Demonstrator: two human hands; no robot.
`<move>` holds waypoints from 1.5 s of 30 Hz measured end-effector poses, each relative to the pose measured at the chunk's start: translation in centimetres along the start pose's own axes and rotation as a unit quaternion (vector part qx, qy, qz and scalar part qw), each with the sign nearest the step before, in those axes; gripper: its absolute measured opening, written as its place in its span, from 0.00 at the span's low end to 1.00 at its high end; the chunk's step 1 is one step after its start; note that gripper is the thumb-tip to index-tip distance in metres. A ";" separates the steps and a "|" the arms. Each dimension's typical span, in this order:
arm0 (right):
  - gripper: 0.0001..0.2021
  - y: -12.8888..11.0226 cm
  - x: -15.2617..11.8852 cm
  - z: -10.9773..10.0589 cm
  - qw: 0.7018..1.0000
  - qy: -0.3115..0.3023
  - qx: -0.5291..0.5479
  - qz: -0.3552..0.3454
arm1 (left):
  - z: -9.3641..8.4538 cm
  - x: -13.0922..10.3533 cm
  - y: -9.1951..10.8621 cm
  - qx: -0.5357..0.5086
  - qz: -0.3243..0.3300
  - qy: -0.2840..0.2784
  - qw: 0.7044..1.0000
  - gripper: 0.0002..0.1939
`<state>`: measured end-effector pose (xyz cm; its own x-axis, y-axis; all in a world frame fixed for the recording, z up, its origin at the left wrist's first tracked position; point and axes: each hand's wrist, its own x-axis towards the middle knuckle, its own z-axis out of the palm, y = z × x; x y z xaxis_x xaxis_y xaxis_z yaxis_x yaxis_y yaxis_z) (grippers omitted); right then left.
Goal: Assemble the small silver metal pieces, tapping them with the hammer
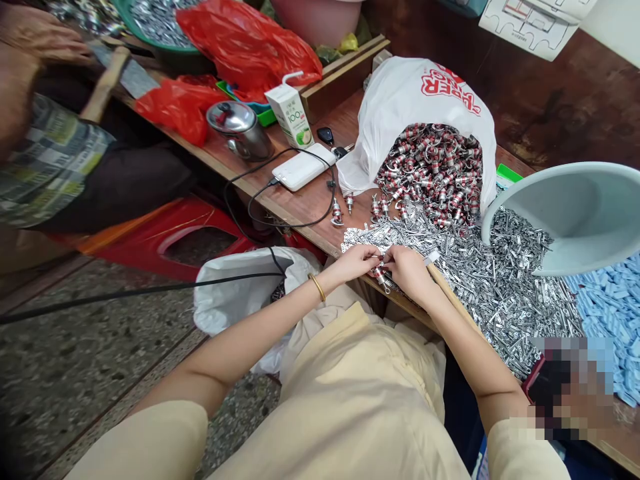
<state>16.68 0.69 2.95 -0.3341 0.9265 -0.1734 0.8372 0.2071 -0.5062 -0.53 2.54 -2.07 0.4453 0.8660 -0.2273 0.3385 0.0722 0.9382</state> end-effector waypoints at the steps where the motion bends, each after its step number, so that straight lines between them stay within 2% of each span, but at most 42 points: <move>1: 0.05 0.0 0.2 -0.2 1.000 -0.010 -0.007 -0.001 | 0.0 0.0 -0.1 0.004 0.001 -0.001 1.000 0.07; 5: 0.07 0.2 0.9 -0.7 0.999 -0.037 -0.026 -0.008 | -0.2 0.0 -0.3 -0.001 0.006 -0.022 1.000 0.06; 10: 0.09 0.4 1.4 -0.5 0.999 -0.041 -0.001 -0.007 | -0.6 -0.1 -0.1 -0.033 0.017 -0.049 0.998 0.03; 14: 0.07 0.2 0.6 -0.7 0.999 -0.027 0.025 -0.027 | -0.6 -0.3 0.7 0.059 0.002 -0.017 0.998 0.06; 16: 0.06 0.5 -1.3 -1.2 0.999 0.012 0.007 -0.039 | -0.6 -0.5 1.1 0.125 0.014 0.010 0.992 0.08; 19: 0.06 2.0 -6.6 -2.2 0.987 0.118 -0.107 -0.018 | -0.5 -0.8 1.4 0.168 0.025 0.037 0.985 0.08; 20: 0.07 2.8 -8.6 -2.5 0.978 0.132 -0.164 0.000 | -0.4 -0.9 1.4 0.172 0.025 0.041 0.984 0.09; 23: 0.06 5.3 -13.7 -2.2 0.959 0.106 -0.260 0.046 | -0.3 -0.8 1.1 0.166 0.027 0.046 0.985 0.08; 26: 0.05 7.5 -15.5 -1.1 0.962 0.120 -0.240 0.054 | -0.2 -0.4 0.3 0.121 0.031 0.034 0.992 0.06; 29: 0.09 8.4 -15.1 -0.5 0.972 0.130 -0.184 0.067 | 0.0 -0.1 -0.5 0.070 0.036 0.018 0.997 0.06; 31: 0.14 8.0 -14.7 -0.9 0.977 0.126 -0.158 0.069 | 0.0 0.1 -0.7 0.055 0.038 0.018 0.998 0.05; 34: 0.22 6.0 -14.7 -2.4 0.982 0.123 -0.133 0.049 | 0.1 0.0 -0.6 0.048 0.035 0.016 0.998 0.05; 38: 0.26 2.9 -14.6 -3.8 0.986 0.052 -0.156 -0.006 | -0.1 -0.2 -0.1 0.057 0.037 0.009 0.998 0.06; 40: 0.26 2.0 -14.2 -3.8 0.980 0.038 -0.193 -0.033 | -0.3 -0.2 0.1 0.067 0.045 0.011 0.997 0.06; 43: 0.28 1.5 -13.7 -3.3 0.963 0.060 -0.258 -0.052 | -0.4 -0.2 0.2 0.077 0.056 0.010 0.995 0.06; 45: 0.29 1.4 -13.5 -3.0 0.954 0.051 -0.286 -0.068 | -0.5 -0.3 0.2 0.071 0.051 0.003 0.996 0.06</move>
<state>23.62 -10.64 7.13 -0.4378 0.8982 -0.0410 0.8979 0.4391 0.0311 -0.98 2.54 -1.67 0.4791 0.8679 -0.1309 0.4055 -0.0867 0.9100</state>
